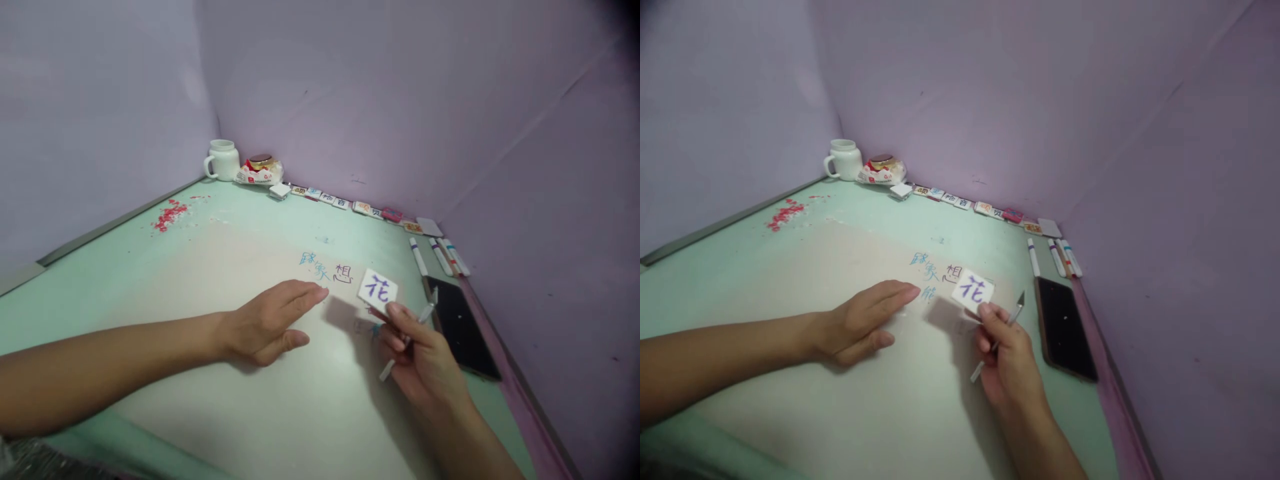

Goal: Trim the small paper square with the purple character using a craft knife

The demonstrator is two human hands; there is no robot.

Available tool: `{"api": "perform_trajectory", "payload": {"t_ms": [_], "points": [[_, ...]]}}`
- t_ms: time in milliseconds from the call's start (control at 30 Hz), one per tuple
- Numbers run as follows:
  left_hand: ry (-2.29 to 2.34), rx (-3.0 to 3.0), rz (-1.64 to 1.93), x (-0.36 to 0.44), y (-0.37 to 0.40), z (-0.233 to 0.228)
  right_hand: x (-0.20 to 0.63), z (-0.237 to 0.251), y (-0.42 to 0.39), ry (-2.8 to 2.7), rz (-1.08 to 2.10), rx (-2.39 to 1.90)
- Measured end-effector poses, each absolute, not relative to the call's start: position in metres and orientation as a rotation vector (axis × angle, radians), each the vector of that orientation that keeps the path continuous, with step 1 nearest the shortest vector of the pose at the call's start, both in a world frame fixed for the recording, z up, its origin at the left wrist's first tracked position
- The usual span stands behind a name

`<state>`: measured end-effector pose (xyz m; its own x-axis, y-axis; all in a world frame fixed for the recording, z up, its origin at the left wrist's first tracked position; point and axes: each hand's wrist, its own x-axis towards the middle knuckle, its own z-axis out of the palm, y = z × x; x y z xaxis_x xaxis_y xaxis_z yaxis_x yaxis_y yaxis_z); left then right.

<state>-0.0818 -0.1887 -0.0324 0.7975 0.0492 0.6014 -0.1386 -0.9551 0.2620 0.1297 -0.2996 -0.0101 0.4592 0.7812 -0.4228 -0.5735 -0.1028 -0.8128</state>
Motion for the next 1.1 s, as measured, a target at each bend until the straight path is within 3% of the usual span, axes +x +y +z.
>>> {"api": "perform_trajectory", "payload": {"t_ms": [167,367,467,667,933,1100], "points": [[-0.136,2.813,0.654,-0.076,-0.201,-0.031,0.148,-0.017,-0.289,-0.046,1.07,-1.144],[-0.441,2.611,-0.094,-0.11,-0.241,0.007,0.148,-0.016,-0.288,0.015,1.073,-1.11],[-0.379,2.471,-0.339,-0.149,-0.236,0.012,0.146,-0.017,-0.288,0.016,1.085,-1.099],[-0.132,2.68,-0.34,-0.188,-0.186,-0.006,0.144,-0.02,-0.288,-0.01,1.093,-1.086],[0.137,2.873,-0.029,-0.105,-0.087,-0.02,0.138,-0.017,-0.287,-0.048,1.08,-1.095],[0.365,2.884,0.284,-0.068,-0.145,-0.017,0.151,-0.009,-0.287,0.02,1.043,-1.061]]}}
